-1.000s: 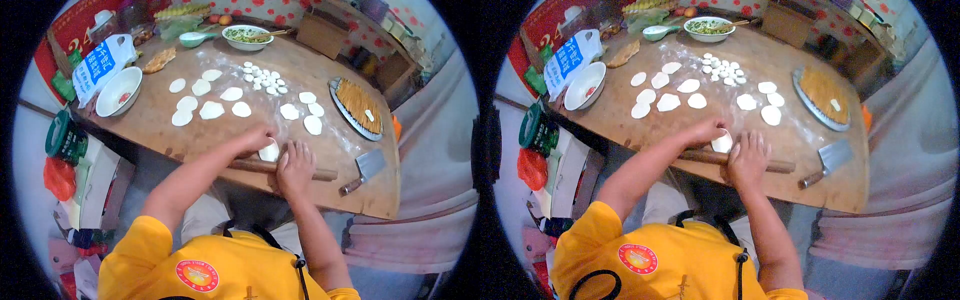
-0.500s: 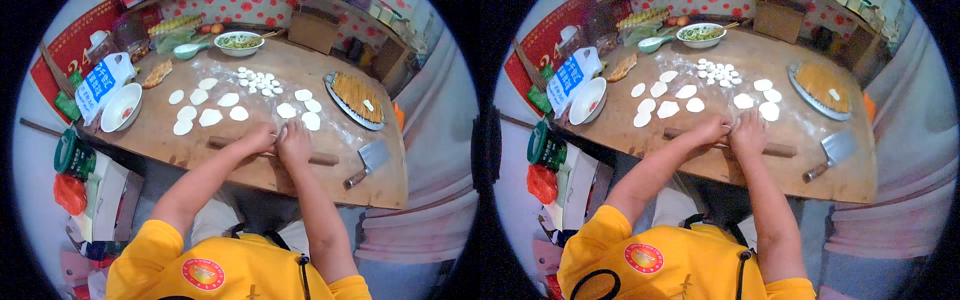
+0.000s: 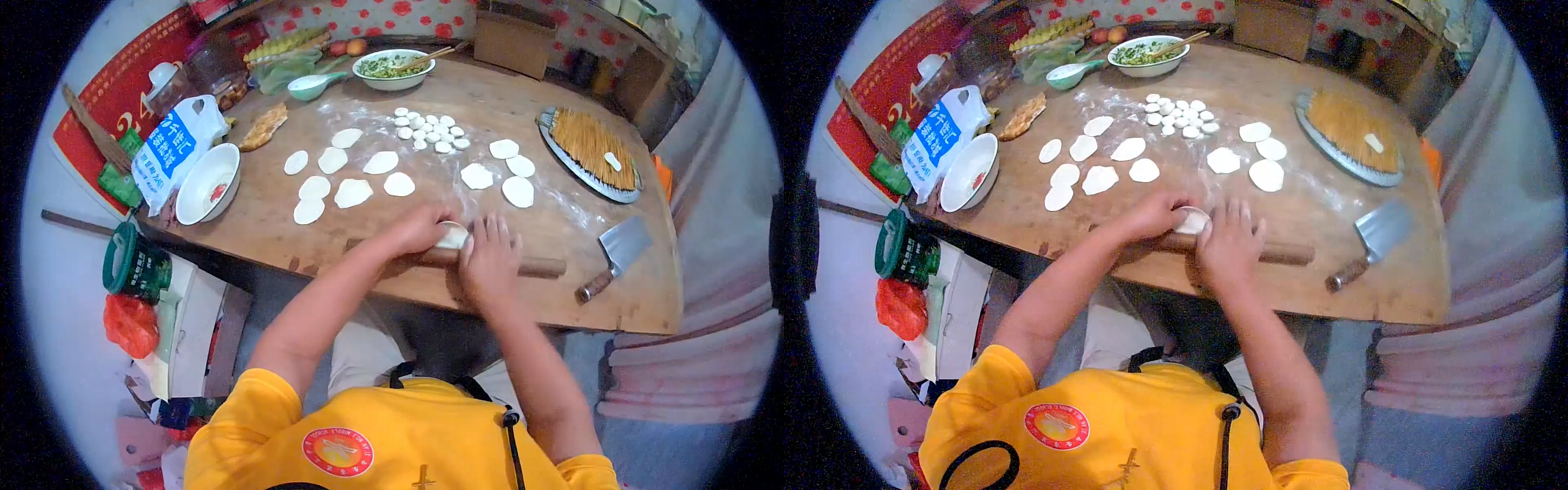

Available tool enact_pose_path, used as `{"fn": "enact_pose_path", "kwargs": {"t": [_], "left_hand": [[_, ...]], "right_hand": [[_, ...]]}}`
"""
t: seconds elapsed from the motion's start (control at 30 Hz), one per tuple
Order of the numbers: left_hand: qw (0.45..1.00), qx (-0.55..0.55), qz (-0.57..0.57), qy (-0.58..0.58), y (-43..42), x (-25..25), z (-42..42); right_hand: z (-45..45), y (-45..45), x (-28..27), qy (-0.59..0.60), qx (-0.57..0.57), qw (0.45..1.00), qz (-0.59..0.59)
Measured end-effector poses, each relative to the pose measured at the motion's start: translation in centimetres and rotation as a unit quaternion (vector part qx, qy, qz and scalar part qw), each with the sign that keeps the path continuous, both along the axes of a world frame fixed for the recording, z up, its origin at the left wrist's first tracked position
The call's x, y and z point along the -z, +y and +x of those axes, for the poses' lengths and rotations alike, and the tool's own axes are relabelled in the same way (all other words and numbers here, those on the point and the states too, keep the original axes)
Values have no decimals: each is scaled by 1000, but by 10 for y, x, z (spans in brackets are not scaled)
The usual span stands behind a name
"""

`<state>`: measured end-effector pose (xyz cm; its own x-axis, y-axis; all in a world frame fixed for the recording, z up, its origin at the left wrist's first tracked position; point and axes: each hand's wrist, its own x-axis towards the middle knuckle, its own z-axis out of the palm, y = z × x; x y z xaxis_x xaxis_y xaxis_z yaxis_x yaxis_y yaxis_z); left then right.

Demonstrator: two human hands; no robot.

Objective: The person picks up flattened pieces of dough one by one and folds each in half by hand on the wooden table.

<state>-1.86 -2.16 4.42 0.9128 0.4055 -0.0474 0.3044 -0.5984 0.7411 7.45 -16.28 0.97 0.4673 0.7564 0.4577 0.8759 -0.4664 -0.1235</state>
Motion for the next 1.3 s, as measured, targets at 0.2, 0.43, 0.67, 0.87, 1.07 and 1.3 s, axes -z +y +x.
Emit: {"fn": "enact_pose_path", "kwargs": {"t": [0.2,0.43,0.67,0.87,1.07,1.3], "left_hand": [[999,10,-12,41,19,22,30],[987,-57,-140,-53,31,37,7],[996,32,16,87,22,-5,14],[996,-2,52,76,35,34,30],[963,-169,-204,-52,27,18,4],[938,-163,-305,-31,11,23,17]], "right_hand": [[29,37,1,23,5,999,26],[-3,-3,7,-15,-18,999,34],[4,7,3,-13,-24,999,27],[26,40,-5,40,-2,999,-9],[-23,-25,1,-13,-61,996,68],[9,20,1,38,-34,998,24]]}}
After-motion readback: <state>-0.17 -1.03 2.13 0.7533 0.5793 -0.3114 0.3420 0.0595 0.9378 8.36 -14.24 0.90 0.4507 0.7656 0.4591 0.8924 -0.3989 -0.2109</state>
